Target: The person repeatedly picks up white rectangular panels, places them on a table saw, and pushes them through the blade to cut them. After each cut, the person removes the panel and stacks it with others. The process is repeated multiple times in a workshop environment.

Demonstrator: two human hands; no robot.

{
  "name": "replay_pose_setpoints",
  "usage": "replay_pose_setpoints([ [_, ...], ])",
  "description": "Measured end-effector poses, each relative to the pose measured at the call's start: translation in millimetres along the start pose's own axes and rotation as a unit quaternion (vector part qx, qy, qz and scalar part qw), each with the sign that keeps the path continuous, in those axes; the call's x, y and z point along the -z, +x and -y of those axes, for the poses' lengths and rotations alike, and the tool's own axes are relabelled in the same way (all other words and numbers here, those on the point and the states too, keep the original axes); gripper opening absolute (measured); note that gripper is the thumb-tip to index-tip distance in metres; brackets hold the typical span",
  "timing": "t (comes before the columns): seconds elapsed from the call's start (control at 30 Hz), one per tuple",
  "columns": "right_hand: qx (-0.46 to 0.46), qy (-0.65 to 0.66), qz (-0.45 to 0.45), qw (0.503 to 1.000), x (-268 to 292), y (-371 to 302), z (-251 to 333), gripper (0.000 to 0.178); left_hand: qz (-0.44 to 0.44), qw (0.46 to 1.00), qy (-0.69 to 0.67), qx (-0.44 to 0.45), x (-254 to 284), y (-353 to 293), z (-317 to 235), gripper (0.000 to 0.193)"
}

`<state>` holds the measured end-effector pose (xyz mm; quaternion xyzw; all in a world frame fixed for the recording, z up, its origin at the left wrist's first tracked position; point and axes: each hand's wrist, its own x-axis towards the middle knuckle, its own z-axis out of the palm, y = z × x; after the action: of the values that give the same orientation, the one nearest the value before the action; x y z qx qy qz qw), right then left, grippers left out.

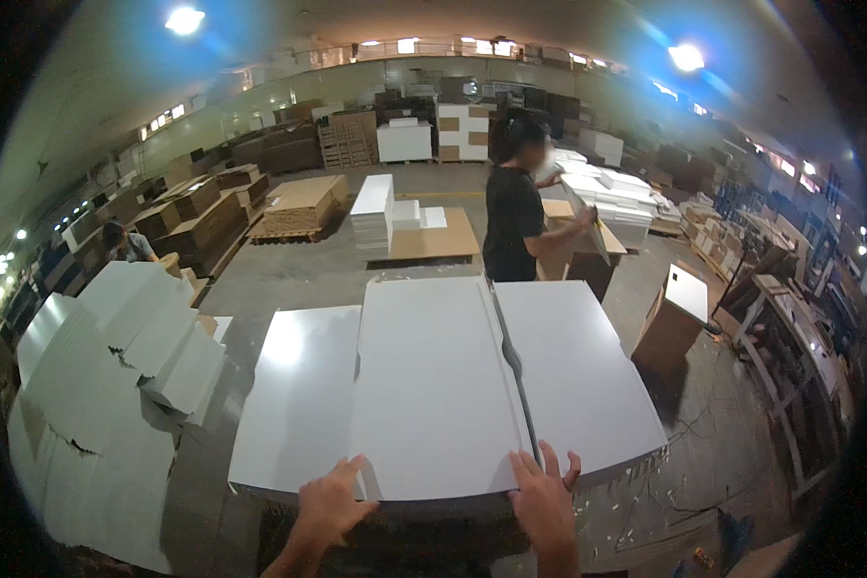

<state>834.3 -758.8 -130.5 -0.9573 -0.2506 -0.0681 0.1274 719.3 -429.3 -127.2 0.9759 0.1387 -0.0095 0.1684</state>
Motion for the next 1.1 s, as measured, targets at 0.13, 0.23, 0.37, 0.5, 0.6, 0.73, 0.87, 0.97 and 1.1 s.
replay_pose_setpoints([
  [0.13,-0.007,0.002,-0.009,1.0,-0.9,2.0,-4.1,0.062,0.015,0.998,-0.048,0.029,-4.4,7.9,-4.9,0.091],
  [0.23,-0.005,0.011,-0.025,1.0,-3.1,2.8,-7.6,0.057,0.011,0.999,-0.043,0.028,-5.9,10.0,-8.8,0.09],
  [0.37,0.002,0.044,-0.043,0.998,-7.9,2.3,-13.9,0.053,-0.032,0.999,-0.016,0.004,-8.7,8.0,-11.8,0.081],
  [0.5,0.003,0.034,-0.066,0.997,-16.9,1.7,-22.3,0.045,-0.042,0.998,-0.044,0.026,-15.2,8.0,-12.4,0.083],
  [0.6,0.007,0.045,-0.082,0.996,-22.3,1.4,-24.9,0.034,-0.04,0.998,-0.049,0.029,-19.2,4.1,-9.8,0.079],
  [0.73,0.026,-0.045,-0.05,0.997,-16.3,-1.1,-27.8,0.043,-0.037,0.996,-0.069,0.041,-22.8,-2.3,-6.1,0.077],
  [0.87,0.096,-0.073,-0.057,0.991,2.1,-6.5,-29.4,0.034,-0.03,0.996,-0.067,0.045,-21.7,-5.3,-7.2,0.07],
  [0.97,0.073,-0.011,-0.091,0.993,6.3,-11.6,-22.5,0.033,-0.039,0.994,-0.06,0.079,-21.6,-19.5,-23.1,0.065],
  [1.1,0.222,0.17,-0.099,0.955,-25.3,-16.8,-9.4,0.036,-0.308,0.943,-0.09,-0.09,-47.4,-64.2,-60.6,0.033],
])
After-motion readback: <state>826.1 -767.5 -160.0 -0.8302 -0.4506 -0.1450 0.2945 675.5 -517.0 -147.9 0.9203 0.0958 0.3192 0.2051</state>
